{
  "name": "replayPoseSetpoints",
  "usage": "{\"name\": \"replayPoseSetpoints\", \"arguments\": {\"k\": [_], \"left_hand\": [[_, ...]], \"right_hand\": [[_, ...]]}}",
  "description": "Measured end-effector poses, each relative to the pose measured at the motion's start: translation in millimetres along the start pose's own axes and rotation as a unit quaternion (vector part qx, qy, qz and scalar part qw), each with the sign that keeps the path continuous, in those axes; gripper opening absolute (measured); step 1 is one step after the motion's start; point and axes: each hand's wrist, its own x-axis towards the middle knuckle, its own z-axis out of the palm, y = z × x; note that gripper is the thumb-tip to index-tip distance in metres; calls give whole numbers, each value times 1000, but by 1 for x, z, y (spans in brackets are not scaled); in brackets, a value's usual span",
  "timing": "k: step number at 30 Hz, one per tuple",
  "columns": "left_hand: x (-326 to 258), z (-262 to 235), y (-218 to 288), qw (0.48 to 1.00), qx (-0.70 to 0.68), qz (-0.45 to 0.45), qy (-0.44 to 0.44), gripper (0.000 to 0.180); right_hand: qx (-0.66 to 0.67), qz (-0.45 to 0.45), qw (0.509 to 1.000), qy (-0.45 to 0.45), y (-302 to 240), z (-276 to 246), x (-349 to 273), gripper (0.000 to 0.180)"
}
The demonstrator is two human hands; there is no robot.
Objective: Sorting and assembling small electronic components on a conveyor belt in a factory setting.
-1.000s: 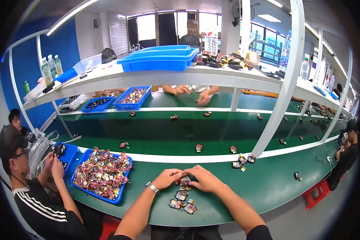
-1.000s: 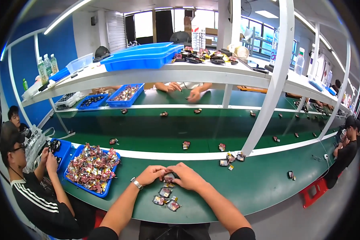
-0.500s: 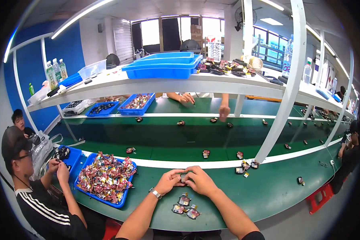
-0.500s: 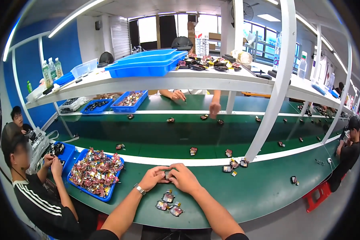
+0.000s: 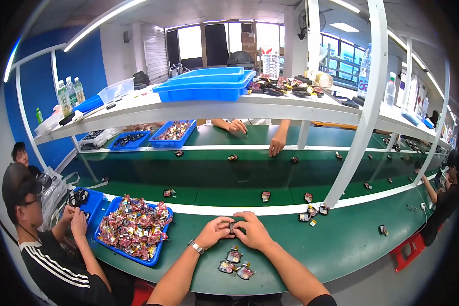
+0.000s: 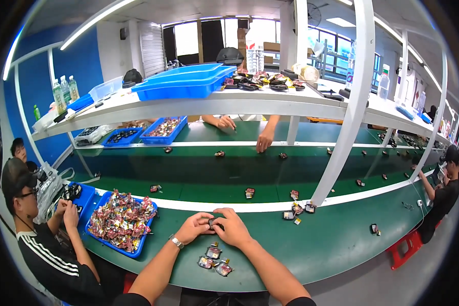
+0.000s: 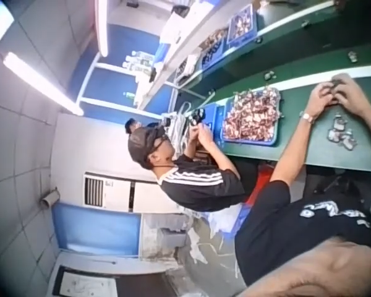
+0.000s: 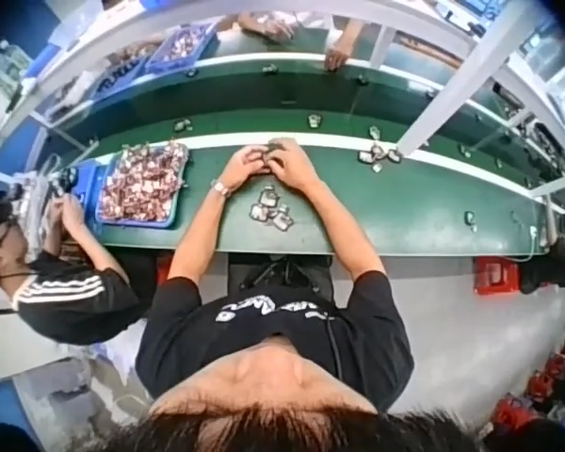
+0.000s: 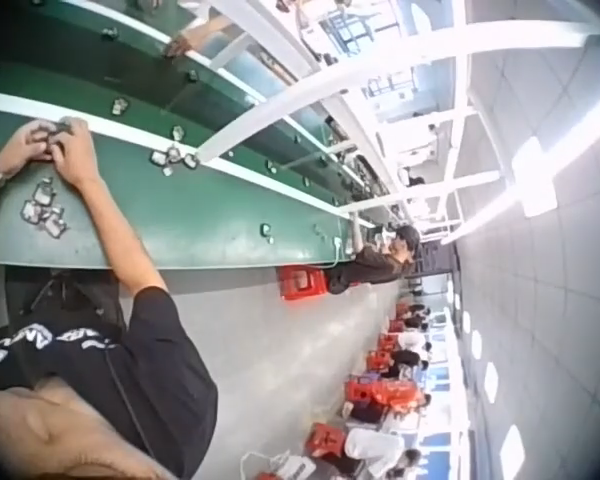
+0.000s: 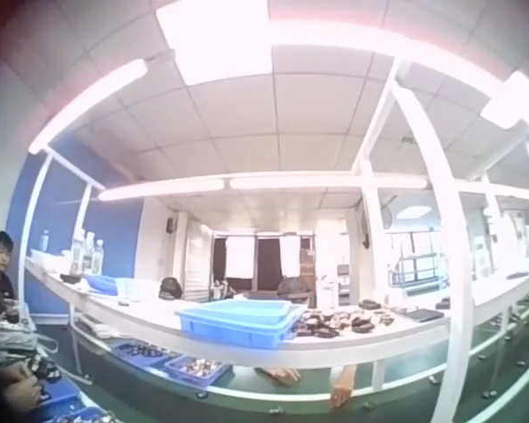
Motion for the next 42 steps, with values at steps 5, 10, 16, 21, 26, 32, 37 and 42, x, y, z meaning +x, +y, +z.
{"name": "replayPoseSetpoints", "arguments": {"k": [5, 10, 16, 21, 26, 32, 37, 42], "left_hand": [[1, 4, 2, 999, 7, -21, 24, 32], [2, 3, -1, 999, 6, -23, 32, 30], [1, 1, -1, 1000, -4, -15, 21, 29], [2, -2, -4, 1000, -10, -7, 15, 27], [2, -1, -5, 1000, -6, -10, 28, 26], [1, -2, -7, 998, -11, 0, 56, 25], [1, -2, -8, 998, 10, 14, 52, 24], [1, 1, -6, 997, -13, 9, 71, 24]], "right_hand": [[15, -16, 1000, -9, 0, -2, -2, 8], [14, 7, 999, 28, -1, 5, -3, 9], [28, 30, 998, 48, 0, 14, -6, 12], [47, 18, 998, 43, 3, 13, -6, 13], [53, 49, 995, 62, 2, 21, -11, 15], [66, 29, 995, 75, 4, 27, -8, 17], [69, 14, 995, 71, 1, 26, -9, 17], [54, 10, 996, 75, 1, 21, -5, 19]]}}
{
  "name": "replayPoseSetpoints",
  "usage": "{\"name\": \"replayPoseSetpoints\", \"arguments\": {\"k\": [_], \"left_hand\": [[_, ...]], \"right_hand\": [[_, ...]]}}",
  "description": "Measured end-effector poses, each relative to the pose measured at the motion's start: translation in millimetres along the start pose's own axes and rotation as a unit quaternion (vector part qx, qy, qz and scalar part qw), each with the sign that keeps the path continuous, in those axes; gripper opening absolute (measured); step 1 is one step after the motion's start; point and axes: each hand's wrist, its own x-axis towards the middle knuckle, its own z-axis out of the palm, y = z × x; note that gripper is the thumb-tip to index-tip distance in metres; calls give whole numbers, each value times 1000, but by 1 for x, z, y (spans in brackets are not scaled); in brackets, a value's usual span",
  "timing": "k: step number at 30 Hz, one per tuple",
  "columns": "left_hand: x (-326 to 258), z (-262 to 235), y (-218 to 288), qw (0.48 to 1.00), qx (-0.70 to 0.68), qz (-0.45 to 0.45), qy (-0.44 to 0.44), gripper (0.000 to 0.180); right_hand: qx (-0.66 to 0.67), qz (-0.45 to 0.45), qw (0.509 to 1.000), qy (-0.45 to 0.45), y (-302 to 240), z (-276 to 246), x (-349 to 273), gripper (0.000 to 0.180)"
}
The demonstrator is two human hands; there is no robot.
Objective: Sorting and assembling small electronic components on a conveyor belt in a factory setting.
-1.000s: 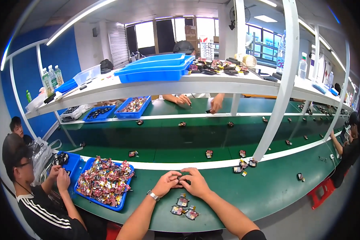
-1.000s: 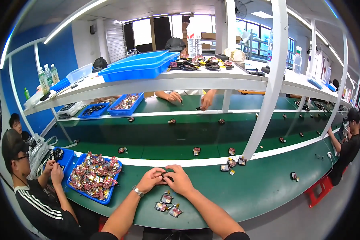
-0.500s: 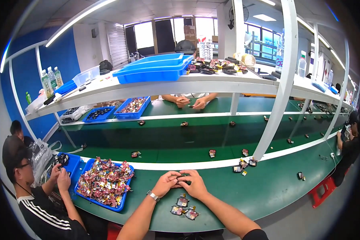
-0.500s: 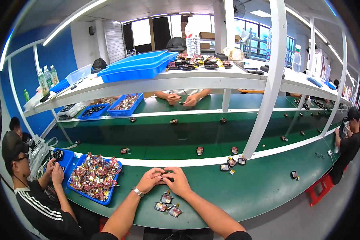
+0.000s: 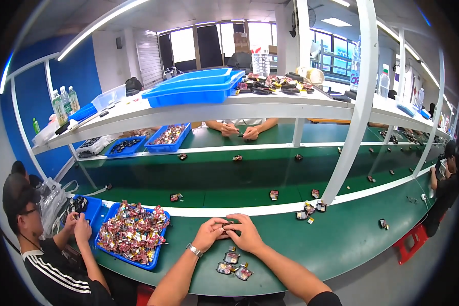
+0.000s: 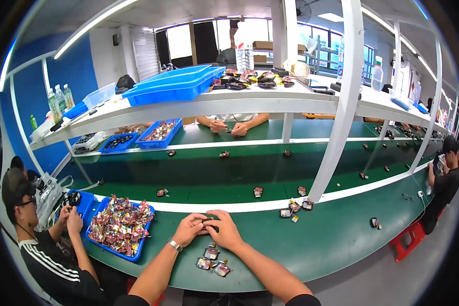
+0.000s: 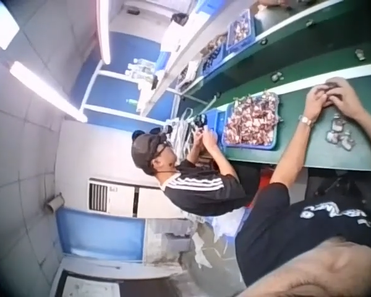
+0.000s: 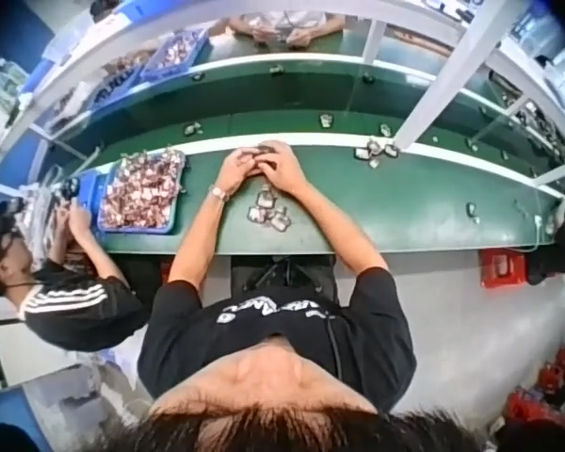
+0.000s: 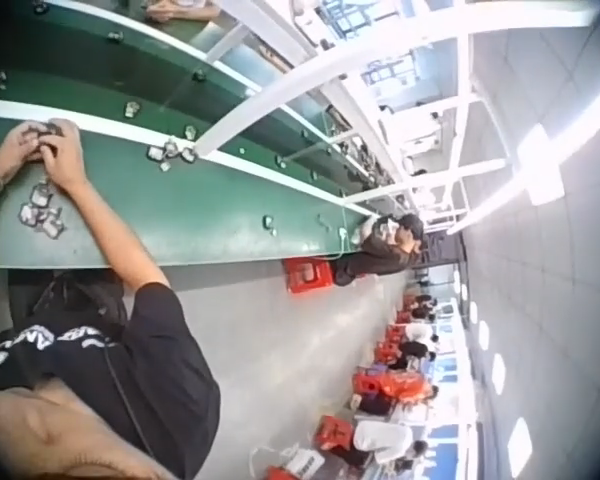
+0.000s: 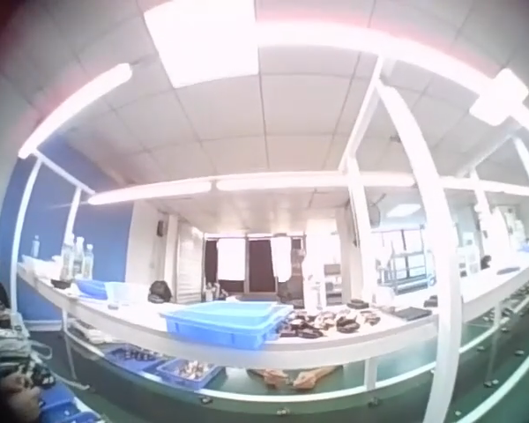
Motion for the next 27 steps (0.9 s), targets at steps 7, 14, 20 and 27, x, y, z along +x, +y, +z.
{"name": "replayPoseSetpoints", "arguments": {"k": [7, 14, 20, 27], "left_hand": [[0, 6, 2, 1000, 12, 9, -1, 27], [1, 6, 4, 1000, 1, -3, 3, 27], [1, 2, 2, 1000, 6, -8, 6, 27], [0, 5, 3, 1000, 12, -12, 10, 27]], "right_hand": [[-13, -10, 1000, 3, -3, -2, 0, 16], [-70, -29, 995, 66, -5, -1, 3, 12], [-85, -73, 992, 61, -10, -1, 3, 17], [-108, -65, 989, 76, -8, 5, 2, 16]]}}
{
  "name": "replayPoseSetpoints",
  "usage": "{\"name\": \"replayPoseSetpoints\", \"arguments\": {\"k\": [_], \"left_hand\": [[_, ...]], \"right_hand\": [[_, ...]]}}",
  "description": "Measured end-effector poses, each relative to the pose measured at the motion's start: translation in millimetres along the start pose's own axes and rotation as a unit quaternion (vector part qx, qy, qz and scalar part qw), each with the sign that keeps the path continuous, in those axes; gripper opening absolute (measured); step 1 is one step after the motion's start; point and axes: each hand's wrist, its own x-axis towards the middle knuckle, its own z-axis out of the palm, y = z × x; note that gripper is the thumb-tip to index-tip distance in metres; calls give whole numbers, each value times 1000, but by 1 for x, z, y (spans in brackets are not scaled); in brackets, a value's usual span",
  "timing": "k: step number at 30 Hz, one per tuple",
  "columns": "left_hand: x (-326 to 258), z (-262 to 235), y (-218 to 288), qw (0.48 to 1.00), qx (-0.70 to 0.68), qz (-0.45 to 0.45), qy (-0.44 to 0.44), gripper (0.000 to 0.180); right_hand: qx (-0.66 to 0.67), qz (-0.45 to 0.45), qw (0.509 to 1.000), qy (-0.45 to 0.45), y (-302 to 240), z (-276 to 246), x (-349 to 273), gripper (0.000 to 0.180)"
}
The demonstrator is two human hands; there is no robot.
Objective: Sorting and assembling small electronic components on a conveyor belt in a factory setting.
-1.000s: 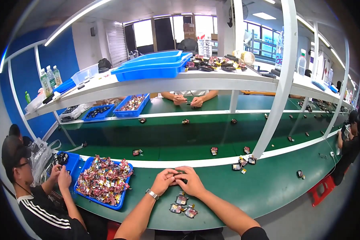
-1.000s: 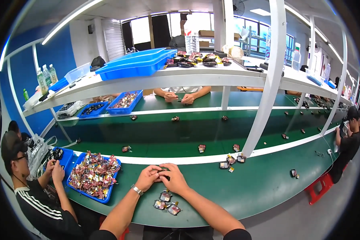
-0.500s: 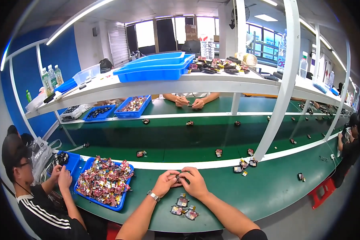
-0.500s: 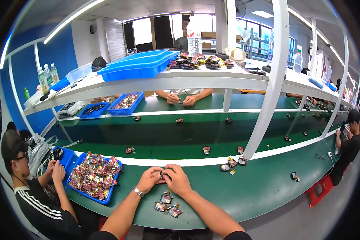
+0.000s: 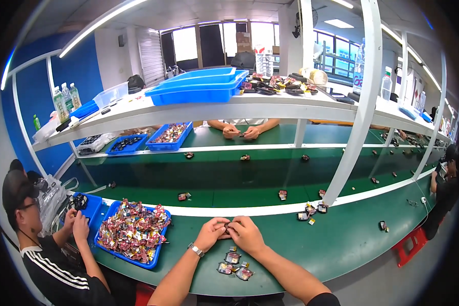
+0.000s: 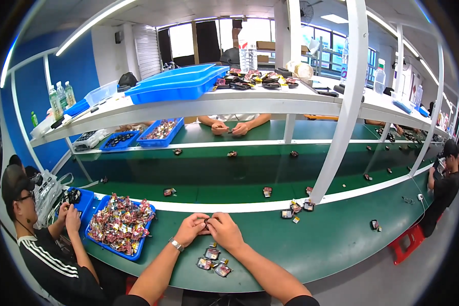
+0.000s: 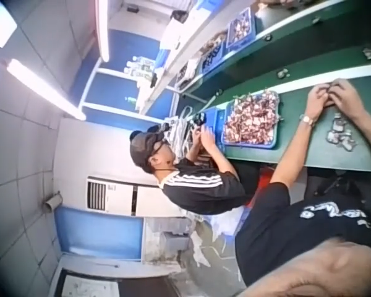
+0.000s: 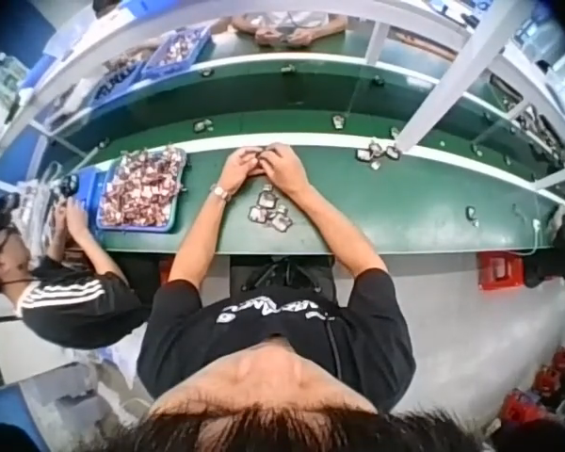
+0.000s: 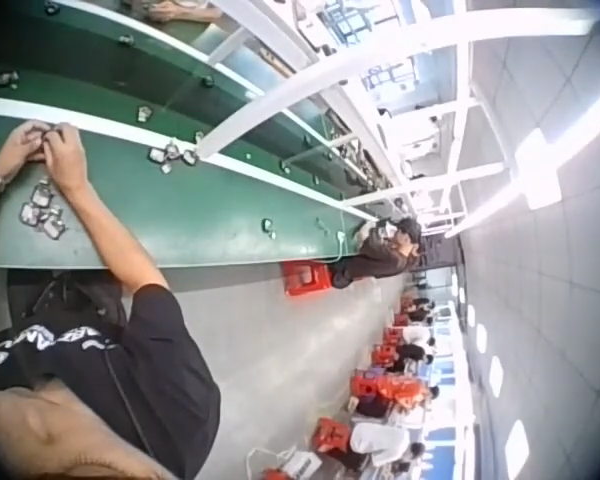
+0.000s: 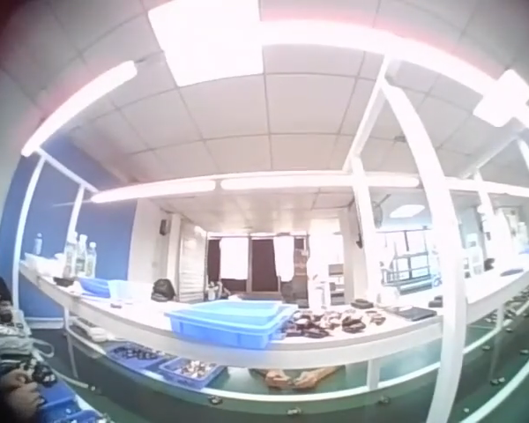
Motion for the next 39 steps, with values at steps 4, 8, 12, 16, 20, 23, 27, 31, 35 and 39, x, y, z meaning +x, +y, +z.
{"name": "replayPoseSetpoints", "arguments": {"k": [4, 8, 12, 16, 20, 23, 27, 31, 35, 39], "left_hand": [[-1, 2, 0, 1000, 10, 4, 5, 26], [1, 1, -2, 1000, 3, 3, 4, 26], [2, 1, -3, 1000, 2, 9, -3, 26], [2, 1, -1, 1000, -13, 19, 16, 26], [5, -9, -7, 1000, 0, -2, 21, 32], [5, 1, -2, 996, -67, 33, 54, 38], [10, -7, -7, 986, -19, 104, 126, 34], [12, -2, -6, 966, 98, 156, 181, 21], [6, -20, -10, 923, 154, 209, 285, 13], [12, -18, -9, 885, 194, 259, 335, 9]], "right_hand": [[-7, 0, 1000, 3, -1, 1, 0, 14], [-26, -1, 1000, 18, 0, 4, -2, 12], [-48, 22, 999, 1, -1, 6, -3, 10], [-66, 1, 998, -9, -5, 4, -3, 23], [-45, -8, 998, -45, -6, 7, -2, 36], [-47, -14, 998, -28, 19, 14, 13, 33], [-60, 107, 992, -1, 71, 25, 58, 25], [-119, 146, 982, -4, 126, 36, 64, 35], [-290, 117, 948, -53, 95, 65, 75, 48], [-72, 69, 979, -176, 72, 96, 108, 62]]}}
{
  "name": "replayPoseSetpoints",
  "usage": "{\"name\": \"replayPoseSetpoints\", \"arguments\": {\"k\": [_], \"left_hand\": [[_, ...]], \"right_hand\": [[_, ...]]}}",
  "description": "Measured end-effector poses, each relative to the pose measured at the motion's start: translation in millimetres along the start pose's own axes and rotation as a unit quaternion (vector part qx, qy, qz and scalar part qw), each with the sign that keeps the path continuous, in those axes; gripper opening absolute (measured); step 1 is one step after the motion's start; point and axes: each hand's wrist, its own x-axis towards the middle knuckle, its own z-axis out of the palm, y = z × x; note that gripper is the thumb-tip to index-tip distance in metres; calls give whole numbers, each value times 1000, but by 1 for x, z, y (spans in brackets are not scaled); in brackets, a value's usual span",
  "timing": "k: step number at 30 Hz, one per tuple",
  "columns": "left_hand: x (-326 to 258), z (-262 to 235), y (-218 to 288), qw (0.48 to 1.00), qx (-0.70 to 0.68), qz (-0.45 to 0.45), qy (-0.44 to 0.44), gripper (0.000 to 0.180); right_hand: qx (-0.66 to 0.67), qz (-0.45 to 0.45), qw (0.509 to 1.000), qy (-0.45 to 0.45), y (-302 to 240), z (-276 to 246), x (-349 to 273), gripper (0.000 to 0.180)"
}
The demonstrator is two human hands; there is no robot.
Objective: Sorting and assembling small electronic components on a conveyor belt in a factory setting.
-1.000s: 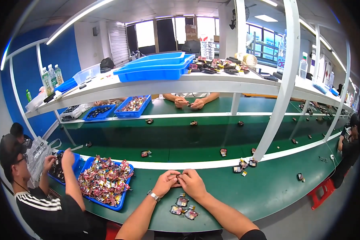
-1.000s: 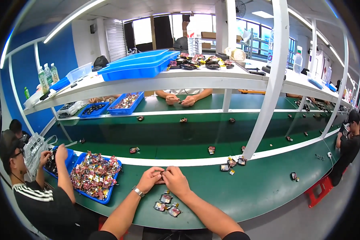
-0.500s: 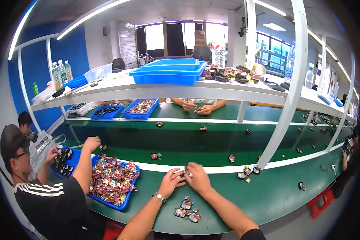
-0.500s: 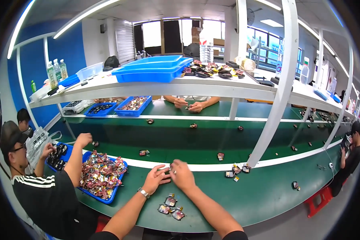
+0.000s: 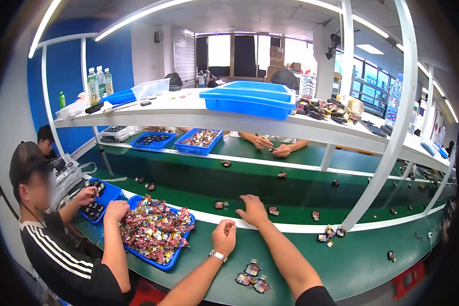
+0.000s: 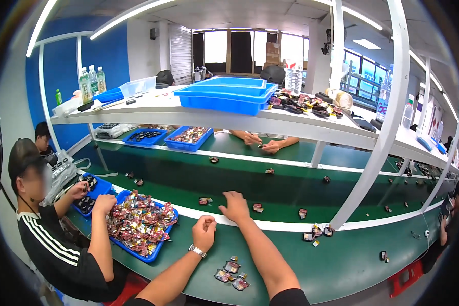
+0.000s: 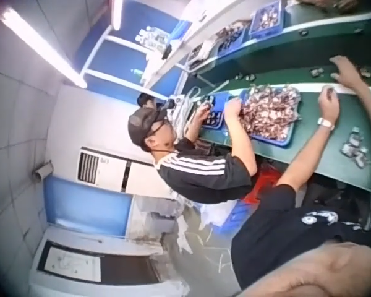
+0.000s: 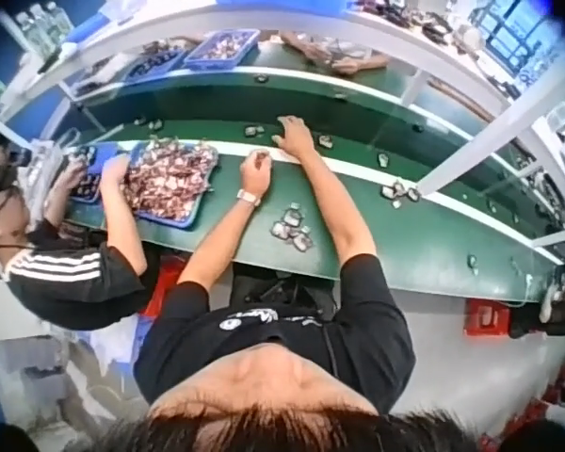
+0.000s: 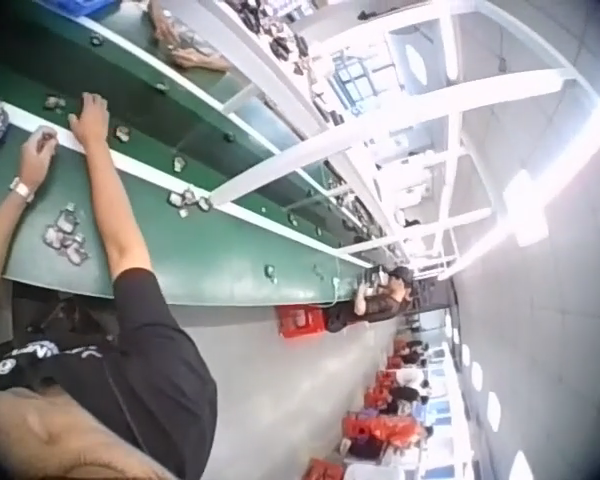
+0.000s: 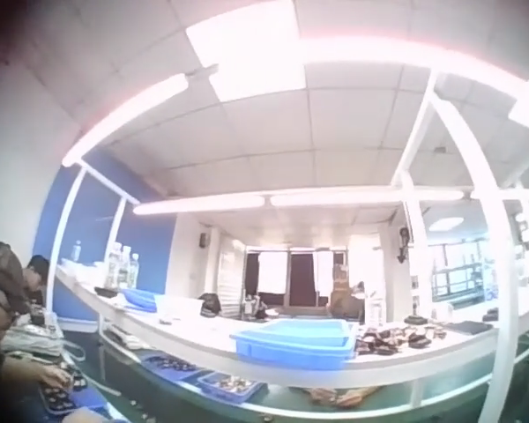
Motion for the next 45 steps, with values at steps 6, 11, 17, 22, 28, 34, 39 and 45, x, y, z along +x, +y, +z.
{"name": "replayPoseSetpoints", "arguments": {"k": [6, 11, 17, 22, 28, 34, 39, 45], "left_hand": [[11, -7, -10, 998, 16, -19, 54, 8], [14, -7, -22, 996, 44, -40, 66, 15], [11, -3, -8, 978, -146, -150, -4, 32], [1, 3, 10, 934, -229, -224, -156, 31], [-6, 7, 15, 936, -197, -213, -201, 28], [-9, 5, 19, 927, -173, -200, -265, 26], [-11, 7, 17, 930, -195, -188, -250, 31], [-9, 2, 4, 942, -125, -174, -260, 26]], "right_hand": [[-4, 7, 995, -98, -24, 54, 39, 65], [81, 4, 993, -88, -12, 51, 31, 56], [157, -51, 986, 26, -38, -1, -39, 49], [122, -3, 991, 50, -43, -48, -93, 40], [212, 10, 977, 5, -34, -72, -127, 26], [222, 15, 974, 31, -33, -69, -137, 21], [195, 61, 979, 28, -36, -62, -139, 20], [66, -78, 991, 84, -47, -71, -134, 34]]}}
